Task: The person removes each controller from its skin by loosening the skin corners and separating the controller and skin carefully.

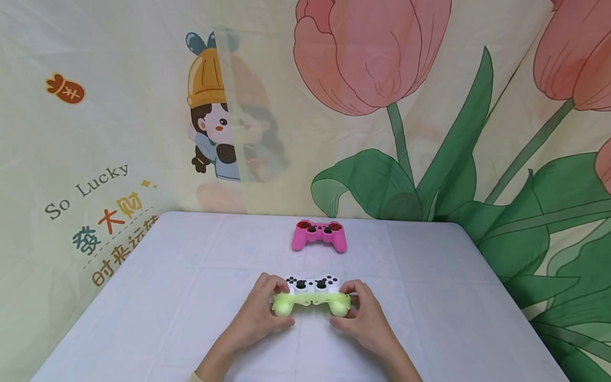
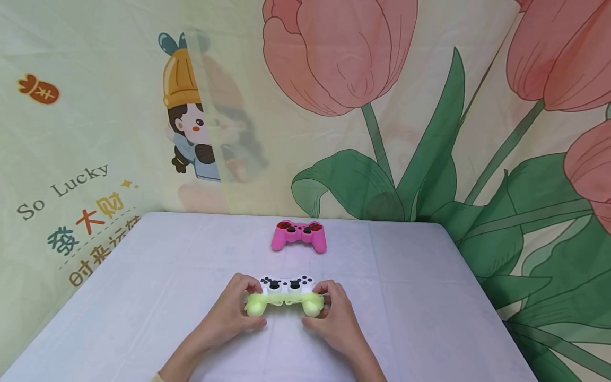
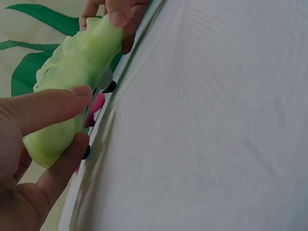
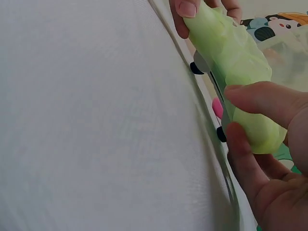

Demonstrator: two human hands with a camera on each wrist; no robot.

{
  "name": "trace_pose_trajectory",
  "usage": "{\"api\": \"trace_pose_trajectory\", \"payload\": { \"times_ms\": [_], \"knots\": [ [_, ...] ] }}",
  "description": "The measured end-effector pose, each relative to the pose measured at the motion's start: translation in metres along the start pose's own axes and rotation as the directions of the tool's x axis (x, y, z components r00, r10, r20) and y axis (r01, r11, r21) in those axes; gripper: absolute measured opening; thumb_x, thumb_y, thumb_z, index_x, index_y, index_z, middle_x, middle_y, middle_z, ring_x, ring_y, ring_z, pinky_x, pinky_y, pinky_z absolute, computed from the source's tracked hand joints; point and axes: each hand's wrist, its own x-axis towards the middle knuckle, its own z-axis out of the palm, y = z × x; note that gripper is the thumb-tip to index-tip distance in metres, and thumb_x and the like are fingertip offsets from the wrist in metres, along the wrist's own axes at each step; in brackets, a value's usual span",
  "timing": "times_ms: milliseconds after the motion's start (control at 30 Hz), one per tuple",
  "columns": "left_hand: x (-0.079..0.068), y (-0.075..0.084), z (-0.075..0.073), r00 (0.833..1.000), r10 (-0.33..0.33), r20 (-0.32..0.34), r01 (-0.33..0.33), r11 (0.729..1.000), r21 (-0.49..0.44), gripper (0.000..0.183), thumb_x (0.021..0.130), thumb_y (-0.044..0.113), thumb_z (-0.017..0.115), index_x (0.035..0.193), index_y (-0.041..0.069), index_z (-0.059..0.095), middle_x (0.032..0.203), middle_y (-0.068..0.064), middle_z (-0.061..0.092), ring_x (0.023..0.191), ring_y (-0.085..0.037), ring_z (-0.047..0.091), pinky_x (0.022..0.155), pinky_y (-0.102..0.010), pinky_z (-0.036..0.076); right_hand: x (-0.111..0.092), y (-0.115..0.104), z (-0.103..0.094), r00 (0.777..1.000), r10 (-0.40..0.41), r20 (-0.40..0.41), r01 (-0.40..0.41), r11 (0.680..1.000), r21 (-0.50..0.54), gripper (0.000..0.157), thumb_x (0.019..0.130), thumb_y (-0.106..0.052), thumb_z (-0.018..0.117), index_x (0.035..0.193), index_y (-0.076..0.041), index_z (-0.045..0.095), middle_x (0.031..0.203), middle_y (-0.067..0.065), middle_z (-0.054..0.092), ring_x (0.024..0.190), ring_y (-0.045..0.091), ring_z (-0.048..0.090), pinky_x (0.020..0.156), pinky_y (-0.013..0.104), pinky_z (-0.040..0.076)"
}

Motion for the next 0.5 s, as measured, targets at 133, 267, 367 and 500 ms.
{"api": "trace_pose_trajectory", "payload": {
  "times_ms": [133,267,367,500],
  "knots": [
    [0.0010,-0.0010,-0.0005,1.000,0.009,-0.023,-0.008,1.000,0.027,0.062,0.067,0.010,0.100,0.110,0.029,0.059,0.113,0.003,0.050,0.103,-0.016,0.052,0.084,-0.026,0.049,0.0004,0.0004,-0.0005,0.999,-0.035,-0.035,0.034,0.999,-0.030,0.056,0.069,0.012,0.093,0.112,-0.011,0.065,0.122,0.008,0.059,0.118,0.030,0.062,0.077,0.026,0.062],
    [0.0014,-0.0024,-0.0009,0.999,0.008,-0.039,-0.007,0.999,0.036,0.063,0.066,0.012,0.101,0.110,0.029,0.058,0.110,0.003,0.050,0.097,-0.015,0.051,0.080,-0.025,0.049,0.0011,0.0012,-0.0007,0.995,-0.078,-0.059,0.074,0.994,-0.079,0.055,0.067,0.008,0.096,0.109,-0.013,0.067,0.118,0.003,0.061,0.119,0.027,0.064,0.088,0.025,0.060],
    [0.0016,-0.0030,-0.0012,0.999,0.002,-0.046,0.000,0.999,0.043,0.064,0.066,0.014,0.102,0.108,0.028,0.057,0.108,0.003,0.049,0.096,-0.015,0.052,0.078,-0.024,0.049,0.0017,0.0023,-0.0018,0.989,-0.133,-0.064,0.125,0.986,-0.111,0.055,0.066,0.007,0.098,0.107,-0.015,0.069,0.114,0.000,0.062,0.115,0.020,0.064,0.095,0.028,0.058],
    [0.0016,-0.0022,-0.0021,0.999,-0.005,-0.050,0.007,0.998,0.056,0.063,0.065,0.017,0.103,0.105,0.027,0.056,0.105,0.004,0.049,0.092,-0.015,0.053,0.075,-0.024,0.049,0.0026,0.0041,-0.0024,0.982,-0.180,-0.062,0.170,0.975,-0.146,0.056,0.065,0.007,0.098,0.105,-0.018,0.069,0.111,-0.004,0.063,0.108,0.016,0.063,0.095,0.030,0.058]
  ]
}}
